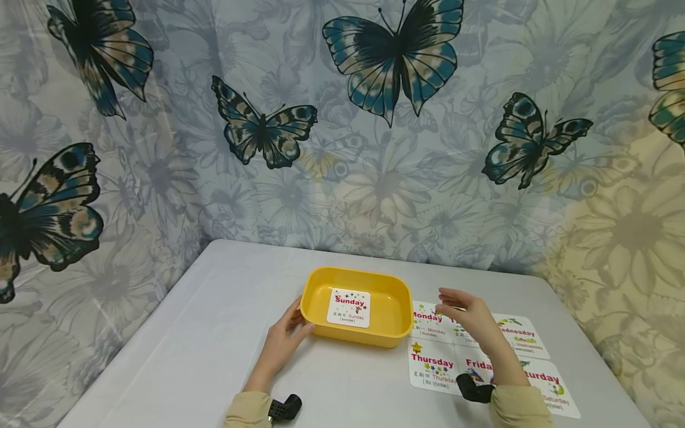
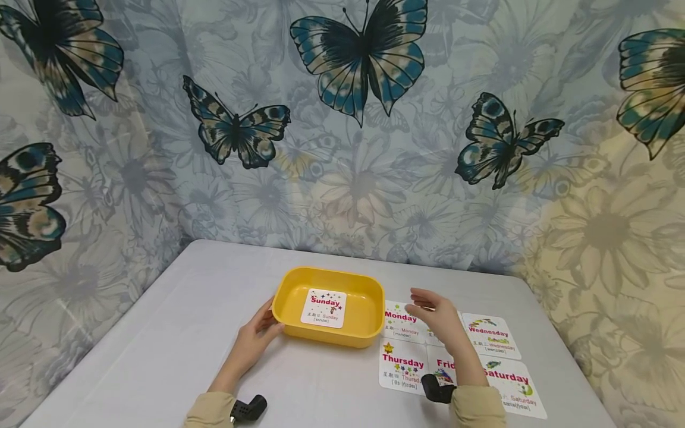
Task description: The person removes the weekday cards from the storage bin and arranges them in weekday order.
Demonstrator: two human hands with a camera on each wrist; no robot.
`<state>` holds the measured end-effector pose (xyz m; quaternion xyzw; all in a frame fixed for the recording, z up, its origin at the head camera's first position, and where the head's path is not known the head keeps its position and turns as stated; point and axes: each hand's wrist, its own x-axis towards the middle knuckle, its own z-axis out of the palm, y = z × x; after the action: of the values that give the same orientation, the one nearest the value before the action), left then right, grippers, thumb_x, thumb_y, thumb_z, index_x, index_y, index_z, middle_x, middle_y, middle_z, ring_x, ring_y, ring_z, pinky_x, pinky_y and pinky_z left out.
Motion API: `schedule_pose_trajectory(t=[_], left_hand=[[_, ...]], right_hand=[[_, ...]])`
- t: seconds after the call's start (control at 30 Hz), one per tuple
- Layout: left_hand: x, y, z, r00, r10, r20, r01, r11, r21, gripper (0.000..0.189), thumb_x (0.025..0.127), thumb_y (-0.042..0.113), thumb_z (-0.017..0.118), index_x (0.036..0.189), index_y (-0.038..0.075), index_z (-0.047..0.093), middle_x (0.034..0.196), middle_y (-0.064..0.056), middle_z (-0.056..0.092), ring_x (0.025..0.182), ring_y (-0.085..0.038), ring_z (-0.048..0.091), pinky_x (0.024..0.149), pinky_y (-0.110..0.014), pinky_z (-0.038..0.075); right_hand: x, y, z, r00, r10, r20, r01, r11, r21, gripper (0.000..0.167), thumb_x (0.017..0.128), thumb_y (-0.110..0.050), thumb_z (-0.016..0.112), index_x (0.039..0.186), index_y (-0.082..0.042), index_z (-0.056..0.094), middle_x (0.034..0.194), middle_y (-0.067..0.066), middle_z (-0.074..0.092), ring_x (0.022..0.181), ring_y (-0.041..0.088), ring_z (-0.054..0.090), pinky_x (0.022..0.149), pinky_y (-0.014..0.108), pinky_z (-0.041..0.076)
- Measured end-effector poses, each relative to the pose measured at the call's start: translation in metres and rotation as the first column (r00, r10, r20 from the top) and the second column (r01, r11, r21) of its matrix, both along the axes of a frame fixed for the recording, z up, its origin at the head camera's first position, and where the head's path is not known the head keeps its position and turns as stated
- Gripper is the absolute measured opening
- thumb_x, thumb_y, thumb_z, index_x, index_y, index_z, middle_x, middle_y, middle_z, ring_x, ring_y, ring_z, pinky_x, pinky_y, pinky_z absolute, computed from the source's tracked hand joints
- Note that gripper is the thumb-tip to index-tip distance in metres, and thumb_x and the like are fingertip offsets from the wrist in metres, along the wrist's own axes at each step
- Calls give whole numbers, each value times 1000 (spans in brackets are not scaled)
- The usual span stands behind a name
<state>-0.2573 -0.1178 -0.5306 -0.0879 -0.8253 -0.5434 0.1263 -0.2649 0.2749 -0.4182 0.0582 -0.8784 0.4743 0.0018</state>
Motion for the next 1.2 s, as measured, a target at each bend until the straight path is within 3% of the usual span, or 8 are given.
schedule_pose_trajectory(t=[0.3,0.53,0.93,1.2], left_hand=[[-1,-1,-1,1000,-7,10,7,1000,-4,70,82,49,65,143,30,37,116,0,60,106,-16,56,95,-40,43],[-1,0,0,1000,-5,9,5,1000,-2,69,82,49,65,142,31,37,116,0,60,106,-16,56,95,-40,43],[0,-1,2,1000,-8,12,8,1000,2,70,81,48,65,143,30,37,116,0,60,106,-17,56,95,-40,43],[0,0,1,1000,-14,-23,14,1000,4,70,83,43,67,143,26,37,116,-2,61,106,-22,57,94,-45,44]], right_hand=[[-18,-53,-3,995,97,31,-95,994,-49,58,87,-24,66,134,2,45,129,22,49,117,37,46,94,49,42],[-29,-84,-8,992,97,81,-90,992,-83,70,80,-34,73,134,0,46,130,18,50,119,34,45,98,46,39],[-40,-119,-19,979,164,119,-151,982,-111,73,78,-28,75,136,3,43,134,20,46,122,36,42,100,48,36],[-47,-130,-30,977,154,148,-137,983,-123,73,78,-20,75,137,5,40,137,22,41,123,38,39,101,49,34]])
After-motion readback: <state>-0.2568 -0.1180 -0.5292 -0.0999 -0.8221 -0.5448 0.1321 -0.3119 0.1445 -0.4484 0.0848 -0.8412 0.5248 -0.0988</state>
